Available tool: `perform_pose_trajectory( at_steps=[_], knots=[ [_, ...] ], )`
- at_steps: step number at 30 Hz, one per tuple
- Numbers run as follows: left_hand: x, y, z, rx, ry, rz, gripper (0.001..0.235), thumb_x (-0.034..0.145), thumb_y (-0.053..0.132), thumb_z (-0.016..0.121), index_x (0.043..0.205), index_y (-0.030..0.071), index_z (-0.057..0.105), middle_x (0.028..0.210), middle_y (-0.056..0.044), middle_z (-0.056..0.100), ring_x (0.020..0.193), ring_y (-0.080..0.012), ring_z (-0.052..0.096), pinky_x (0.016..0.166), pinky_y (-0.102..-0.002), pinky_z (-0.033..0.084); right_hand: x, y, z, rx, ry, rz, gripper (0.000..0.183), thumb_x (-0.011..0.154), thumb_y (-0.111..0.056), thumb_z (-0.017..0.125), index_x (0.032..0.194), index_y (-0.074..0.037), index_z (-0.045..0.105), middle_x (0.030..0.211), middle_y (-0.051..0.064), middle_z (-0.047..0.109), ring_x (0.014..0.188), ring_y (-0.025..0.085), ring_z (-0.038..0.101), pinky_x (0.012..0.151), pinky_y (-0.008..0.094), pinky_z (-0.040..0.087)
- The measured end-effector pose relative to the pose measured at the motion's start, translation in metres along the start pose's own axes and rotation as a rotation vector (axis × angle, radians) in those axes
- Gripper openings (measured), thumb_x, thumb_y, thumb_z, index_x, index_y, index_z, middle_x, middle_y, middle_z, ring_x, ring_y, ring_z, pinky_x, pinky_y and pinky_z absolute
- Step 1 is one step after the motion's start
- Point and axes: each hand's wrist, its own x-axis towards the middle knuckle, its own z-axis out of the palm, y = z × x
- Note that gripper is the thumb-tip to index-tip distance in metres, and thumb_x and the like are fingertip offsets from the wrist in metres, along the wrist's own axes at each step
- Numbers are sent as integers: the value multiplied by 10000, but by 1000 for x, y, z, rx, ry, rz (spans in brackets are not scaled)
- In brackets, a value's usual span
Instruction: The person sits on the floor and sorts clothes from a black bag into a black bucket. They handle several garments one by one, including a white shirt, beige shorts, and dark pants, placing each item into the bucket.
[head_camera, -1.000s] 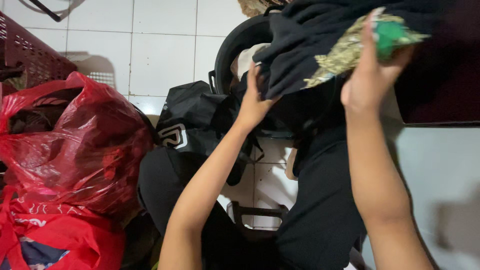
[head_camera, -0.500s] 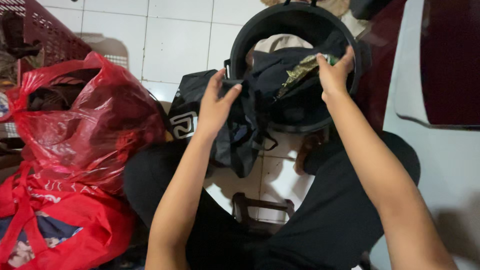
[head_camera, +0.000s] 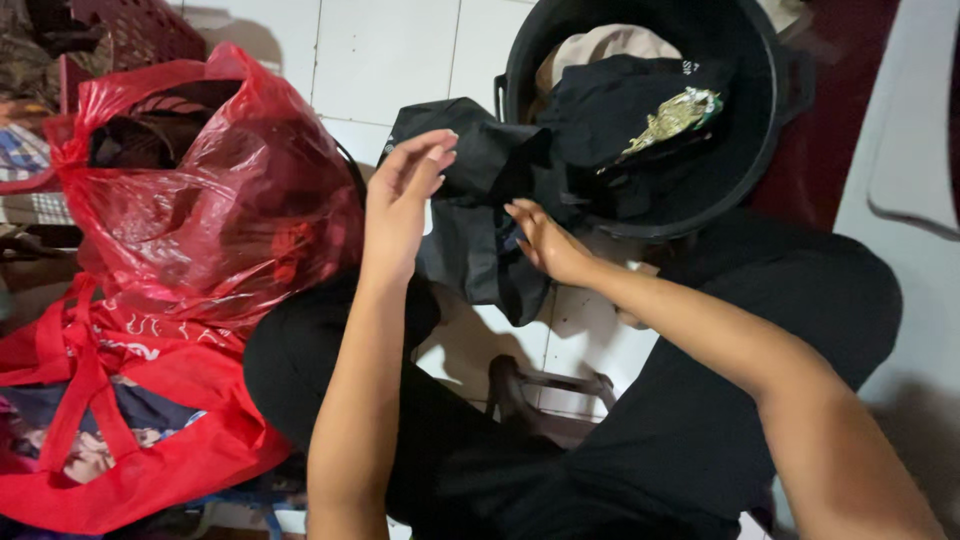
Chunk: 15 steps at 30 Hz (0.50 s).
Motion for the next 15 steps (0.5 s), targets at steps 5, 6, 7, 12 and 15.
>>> perform_pose_trajectory(
  at_steps=[5, 6, 7, 12, 15],
  knots=[
    [-12, 20, -22, 24, 60, 17, 304, 1044, 243, 594, 1274, 60, 671, 1288, -51, 726, 1167, -133, 682, 982, -272, 486, -50, 12, 67, -102, -503, 238, 688, 840, 9, 609, 1504, -3, 428, 1639, 227, 161, 1402, 401, 428, 1090, 393, 443],
    [-14, 23, -25, 15, 53, 18, 307, 1046, 245, 592, 1278, 60, 669, 1290, -54, 725, 1161, -135, 683, 980, -272, 484, -53, 15, 74, -212, -587, 199, 756, 792, 35, 610, 1521, -12, 416, 1676, 204, 93, 1431, 377, 419, 1105, 377, 443],
    [-16, 24, -27, 7, 46, 19, 309, 1048, 248, 590, 1281, 59, 667, 1292, -56, 724, 1155, -137, 685, 977, -273, 483, -54, 17, 80, -234, -631, 223, 703, 844, 23, 599, 1522, -29, 420, 1707, 185, 41, 1446, 361, 418, 1093, 371, 455],
    [-21, 26, -31, -14, 31, 29, 316, 1054, 258, 589, 1280, 52, 667, 1279, -67, 730, 1132, -138, 694, 981, -277, 489, -32, 17, 78, -309, -948, 336, 696, 883, -37, 604, 1540, -87, 379, 1690, 167, -157, 1494, 296, 357, 1121, 355, 421],
    [-20, 25, -32, -9, 31, 38, 316, 1055, 258, 587, 1282, 52, 666, 1277, -63, 730, 1119, -126, 688, 974, -273, 488, -20, 19, 77, -370, -1154, 284, 795, 854, 54, 574, 1585, -71, 286, 1684, 216, -172, 1495, 278, 318, 1106, 322, 415]
  ],
)
